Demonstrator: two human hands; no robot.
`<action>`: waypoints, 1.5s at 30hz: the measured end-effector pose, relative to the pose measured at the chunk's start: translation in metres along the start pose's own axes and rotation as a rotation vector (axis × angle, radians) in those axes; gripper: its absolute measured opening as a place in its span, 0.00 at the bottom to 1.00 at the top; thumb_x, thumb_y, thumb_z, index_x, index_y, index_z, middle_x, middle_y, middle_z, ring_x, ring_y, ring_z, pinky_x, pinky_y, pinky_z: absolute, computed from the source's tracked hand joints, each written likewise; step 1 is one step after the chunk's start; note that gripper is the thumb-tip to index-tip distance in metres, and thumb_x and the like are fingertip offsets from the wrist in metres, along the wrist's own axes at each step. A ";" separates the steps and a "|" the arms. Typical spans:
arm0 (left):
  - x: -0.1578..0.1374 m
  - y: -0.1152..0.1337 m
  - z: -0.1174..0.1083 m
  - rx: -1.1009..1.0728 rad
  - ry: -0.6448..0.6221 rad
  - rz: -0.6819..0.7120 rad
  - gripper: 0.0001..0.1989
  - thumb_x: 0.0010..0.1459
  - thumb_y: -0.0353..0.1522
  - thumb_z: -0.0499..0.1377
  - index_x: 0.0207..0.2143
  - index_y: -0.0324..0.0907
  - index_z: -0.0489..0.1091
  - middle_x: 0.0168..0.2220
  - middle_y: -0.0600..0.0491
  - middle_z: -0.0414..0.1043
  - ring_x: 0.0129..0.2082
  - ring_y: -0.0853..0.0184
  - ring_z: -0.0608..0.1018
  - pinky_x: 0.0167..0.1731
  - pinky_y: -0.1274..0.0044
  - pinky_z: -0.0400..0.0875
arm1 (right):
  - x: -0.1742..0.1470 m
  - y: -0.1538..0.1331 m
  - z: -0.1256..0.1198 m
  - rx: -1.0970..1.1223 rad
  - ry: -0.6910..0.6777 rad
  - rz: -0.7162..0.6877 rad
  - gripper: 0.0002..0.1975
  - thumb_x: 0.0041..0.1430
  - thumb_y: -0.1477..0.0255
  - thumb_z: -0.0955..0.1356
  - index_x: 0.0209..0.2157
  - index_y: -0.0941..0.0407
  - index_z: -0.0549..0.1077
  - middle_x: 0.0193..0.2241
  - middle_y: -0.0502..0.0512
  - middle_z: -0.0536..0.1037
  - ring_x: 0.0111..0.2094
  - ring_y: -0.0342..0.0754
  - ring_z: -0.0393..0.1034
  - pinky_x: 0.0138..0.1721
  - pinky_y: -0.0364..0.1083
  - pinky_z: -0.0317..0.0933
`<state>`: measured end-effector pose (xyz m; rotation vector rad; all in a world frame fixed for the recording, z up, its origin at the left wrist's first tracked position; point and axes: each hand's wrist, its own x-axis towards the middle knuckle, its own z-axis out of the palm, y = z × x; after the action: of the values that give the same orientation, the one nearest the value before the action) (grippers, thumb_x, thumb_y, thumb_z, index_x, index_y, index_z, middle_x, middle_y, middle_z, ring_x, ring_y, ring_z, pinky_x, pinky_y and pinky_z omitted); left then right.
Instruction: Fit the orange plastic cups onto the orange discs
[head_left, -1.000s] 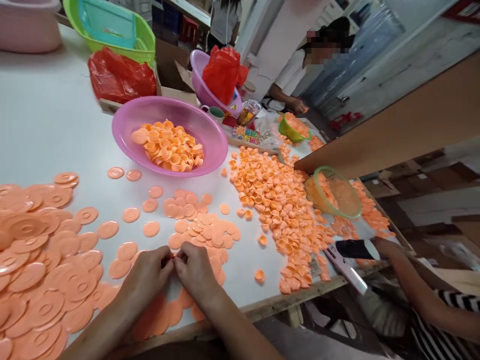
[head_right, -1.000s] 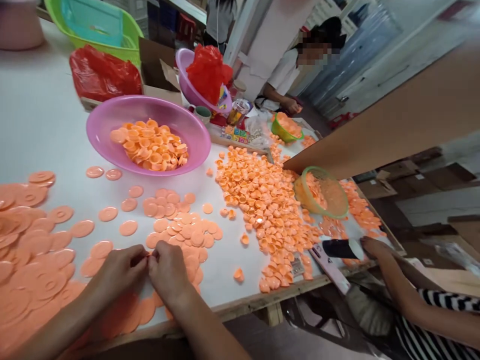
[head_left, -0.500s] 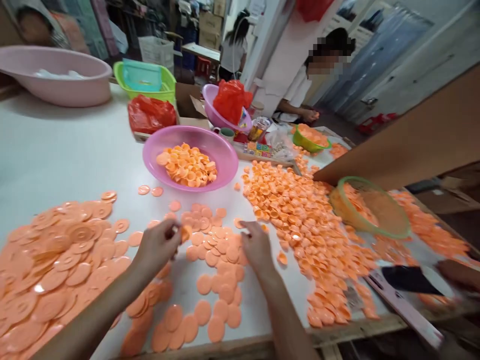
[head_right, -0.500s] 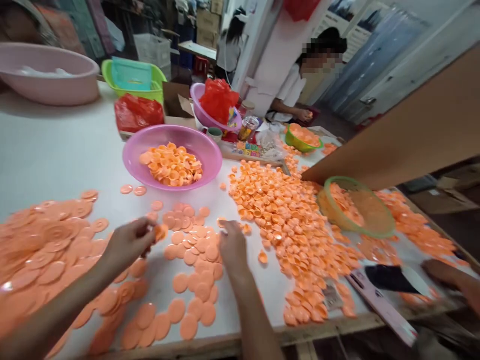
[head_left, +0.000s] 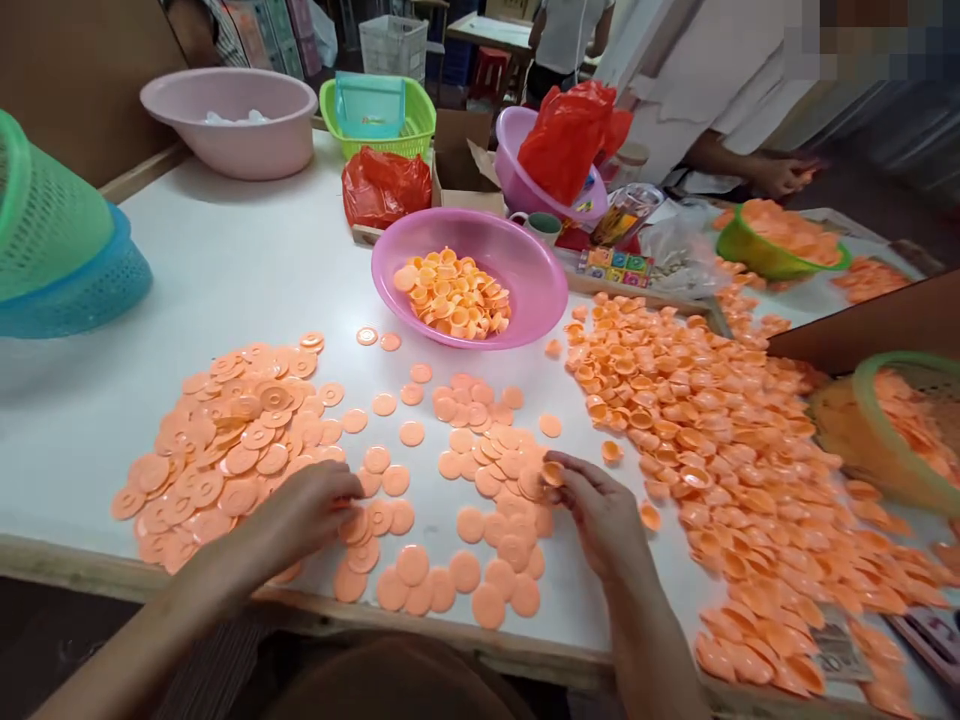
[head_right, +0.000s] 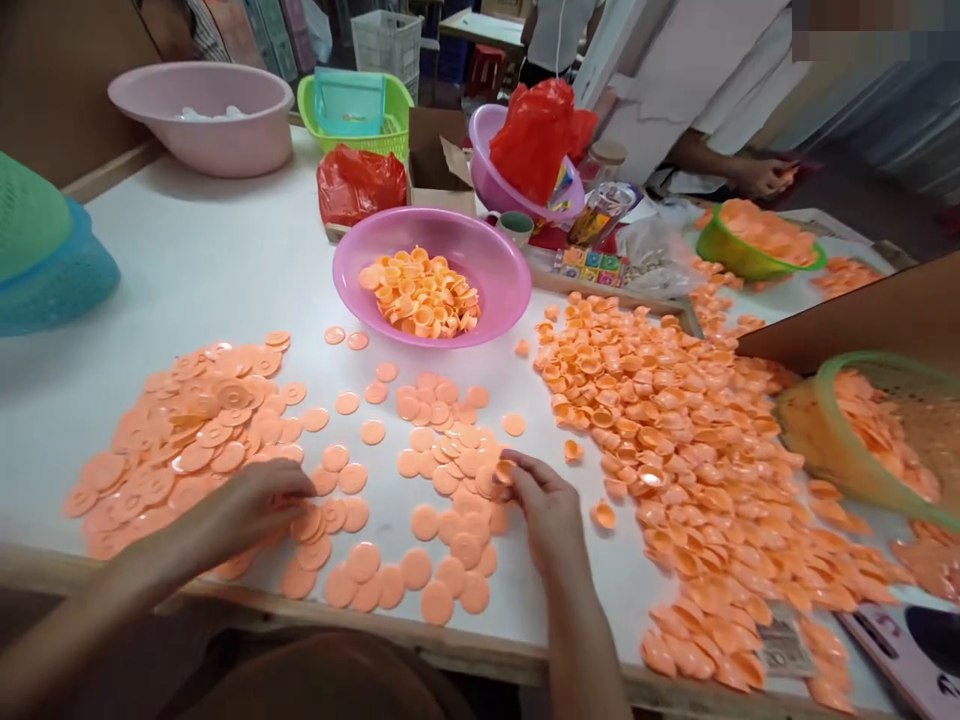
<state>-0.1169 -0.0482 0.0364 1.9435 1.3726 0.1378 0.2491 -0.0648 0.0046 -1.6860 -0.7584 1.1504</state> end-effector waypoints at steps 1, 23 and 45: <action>-0.007 -0.006 0.012 0.014 0.022 0.001 0.10 0.55 0.28 0.54 0.32 0.44 0.76 0.32 0.53 0.73 0.33 0.66 0.74 0.32 0.75 0.66 | -0.010 -0.001 0.011 -0.018 -0.034 0.004 0.19 0.47 0.61 0.74 0.39 0.59 0.80 0.27 0.55 0.79 0.25 0.46 0.70 0.29 0.47 0.66; 0.024 0.011 0.065 0.165 0.187 0.097 0.05 0.57 0.30 0.57 0.34 0.44 0.73 0.35 0.51 0.73 0.41 0.60 0.71 0.39 0.67 0.55 | -0.051 0.008 0.110 -0.379 -0.300 -0.187 0.07 0.48 0.76 0.66 0.28 0.53 0.77 0.25 0.50 0.76 0.28 0.46 0.70 0.30 0.44 0.63; 0.028 0.019 0.055 -0.170 0.051 -0.180 0.07 0.56 0.29 0.55 0.25 0.41 0.69 0.24 0.54 0.71 0.27 0.67 0.70 0.28 0.76 0.54 | -0.059 0.018 0.150 -0.592 -0.412 -0.308 0.07 0.52 0.78 0.62 0.24 0.54 0.62 0.20 0.46 0.69 0.23 0.43 0.61 0.25 0.41 0.51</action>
<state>-0.0639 -0.0554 -0.0001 1.6788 1.5115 0.2121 0.0873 -0.0701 -0.0108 -1.7188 -1.6877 1.1274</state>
